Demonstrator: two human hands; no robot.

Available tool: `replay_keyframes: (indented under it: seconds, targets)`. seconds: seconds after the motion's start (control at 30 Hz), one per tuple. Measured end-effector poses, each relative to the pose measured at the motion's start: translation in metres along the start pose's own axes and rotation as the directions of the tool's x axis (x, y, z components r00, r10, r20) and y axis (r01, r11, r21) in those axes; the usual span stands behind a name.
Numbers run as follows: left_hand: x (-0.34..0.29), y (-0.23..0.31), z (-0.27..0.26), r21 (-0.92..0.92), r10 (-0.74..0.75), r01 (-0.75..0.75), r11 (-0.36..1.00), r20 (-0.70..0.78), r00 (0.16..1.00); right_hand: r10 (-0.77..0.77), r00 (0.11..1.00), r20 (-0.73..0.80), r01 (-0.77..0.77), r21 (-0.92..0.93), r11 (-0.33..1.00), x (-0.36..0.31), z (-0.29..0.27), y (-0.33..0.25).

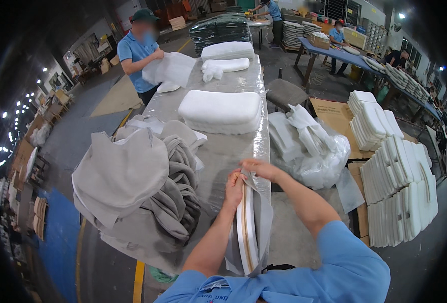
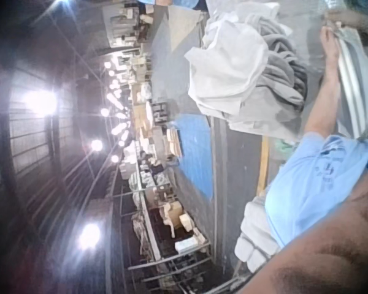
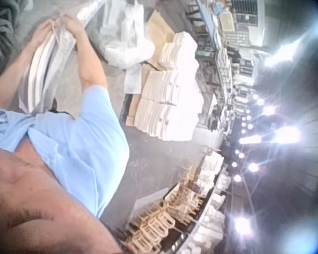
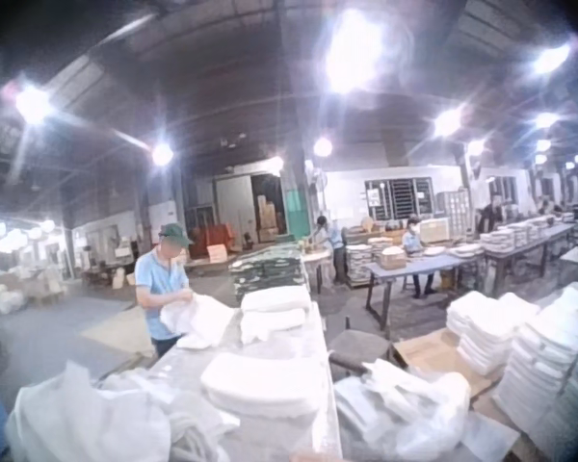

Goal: The person repeatedly inserts white foam inserts into gray fabric covers, aligns the edges, and stacks the finished cushions on a nearby pile. The person also handles loose fabric and foam pieces on the table throughout the process.

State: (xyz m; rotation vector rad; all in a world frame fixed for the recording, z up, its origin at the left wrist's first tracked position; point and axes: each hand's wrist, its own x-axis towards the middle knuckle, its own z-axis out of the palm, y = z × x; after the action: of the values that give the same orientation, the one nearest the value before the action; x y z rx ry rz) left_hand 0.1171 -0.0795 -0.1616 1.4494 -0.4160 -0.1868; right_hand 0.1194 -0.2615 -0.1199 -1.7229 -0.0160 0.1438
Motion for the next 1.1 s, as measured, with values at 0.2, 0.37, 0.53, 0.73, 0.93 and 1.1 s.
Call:
replay_keyframes:
  seconds: [0.2,0.37,0.53,0.73,0.93,1.1]
  targets:
    - [-0.112,0.041,-0.070,0.388,0.117,0.027,0.921,-0.341,0.933,0.194,0.980,-0.052,-0.194,-0.003,0.981,-0.001,0.042,0.029]
    - [-0.324,0.067,-0.132,0.044,-0.330,0.415,0.909,-0.533,0.779,-0.002,0.988,-0.155,-0.020,-0.141,0.990,-0.004,0.048,0.037]
    - [-0.461,0.081,-0.075,-0.197,-0.650,0.625,0.755,-0.346,0.677,-0.017,0.986,-0.169,-0.014,-0.178,0.984,-0.008,0.050,0.024]
    - [-0.425,0.082,0.003,-0.269,-0.511,0.444,0.855,-0.283,0.812,-0.023,0.976,-0.216,-0.020,-0.193,0.981,-0.021,0.066,0.008]
    - [-0.405,0.075,-0.004,-0.203,-0.428,0.377,0.904,-0.404,0.809,0.054,0.936,-0.349,-0.023,0.091,0.996,-0.054,0.052,0.004]
    - [-0.431,0.061,-0.035,-0.164,-0.325,0.296,0.941,-0.676,0.661,0.264,0.909,-0.323,-0.198,0.223,0.955,-0.126,0.047,0.011]
